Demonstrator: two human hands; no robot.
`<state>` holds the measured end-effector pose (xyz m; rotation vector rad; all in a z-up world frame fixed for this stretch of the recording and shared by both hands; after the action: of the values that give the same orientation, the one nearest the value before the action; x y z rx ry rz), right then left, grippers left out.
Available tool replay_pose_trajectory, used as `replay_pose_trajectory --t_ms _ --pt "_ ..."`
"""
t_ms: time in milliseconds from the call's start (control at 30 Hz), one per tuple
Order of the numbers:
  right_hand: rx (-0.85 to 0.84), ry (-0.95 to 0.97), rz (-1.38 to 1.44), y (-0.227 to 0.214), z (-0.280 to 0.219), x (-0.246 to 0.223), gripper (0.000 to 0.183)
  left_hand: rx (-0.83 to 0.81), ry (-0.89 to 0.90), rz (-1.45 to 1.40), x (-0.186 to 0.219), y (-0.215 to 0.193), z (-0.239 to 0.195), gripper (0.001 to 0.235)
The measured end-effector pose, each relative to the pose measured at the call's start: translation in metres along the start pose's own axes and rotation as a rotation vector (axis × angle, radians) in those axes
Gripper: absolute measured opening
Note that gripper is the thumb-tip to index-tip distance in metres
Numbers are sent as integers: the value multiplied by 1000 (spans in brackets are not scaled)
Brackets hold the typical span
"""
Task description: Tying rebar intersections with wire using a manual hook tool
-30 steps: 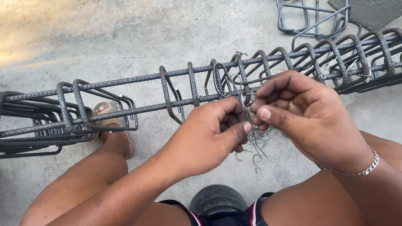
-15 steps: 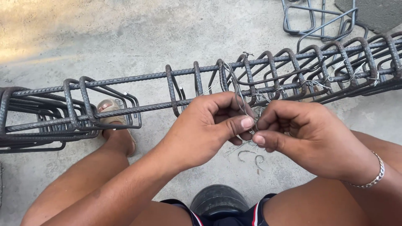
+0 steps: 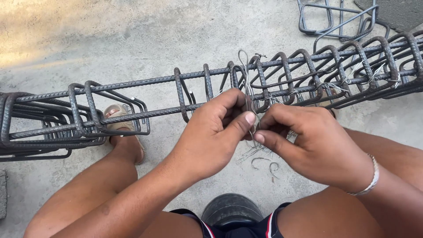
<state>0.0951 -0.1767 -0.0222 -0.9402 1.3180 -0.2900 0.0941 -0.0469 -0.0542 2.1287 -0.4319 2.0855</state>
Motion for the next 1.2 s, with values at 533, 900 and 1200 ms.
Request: replay_pose_trajectory --t_ms 533,900,1200 --pt "-255 149 1176 5 9 27 22 -439 -213 -682 -18 43 -27 14" --pt "26 153 932 -10 5 45 23 -208 -128 158 6 18 -13 15" --pt "88 130 713 -17 0 38 26 -242 -165 219 -1 23 -8 10"
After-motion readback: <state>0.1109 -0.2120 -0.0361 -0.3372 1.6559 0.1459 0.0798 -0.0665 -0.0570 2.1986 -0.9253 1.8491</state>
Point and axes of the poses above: each hand's wrist, its own z-axis towards the middle knuckle, its own y-axis out of the palm, x = y × z, the point moved 9 cm from there along z, towards the middle knuckle, and after that the axes turned 8 degrees about y, right-handed, at the moved point
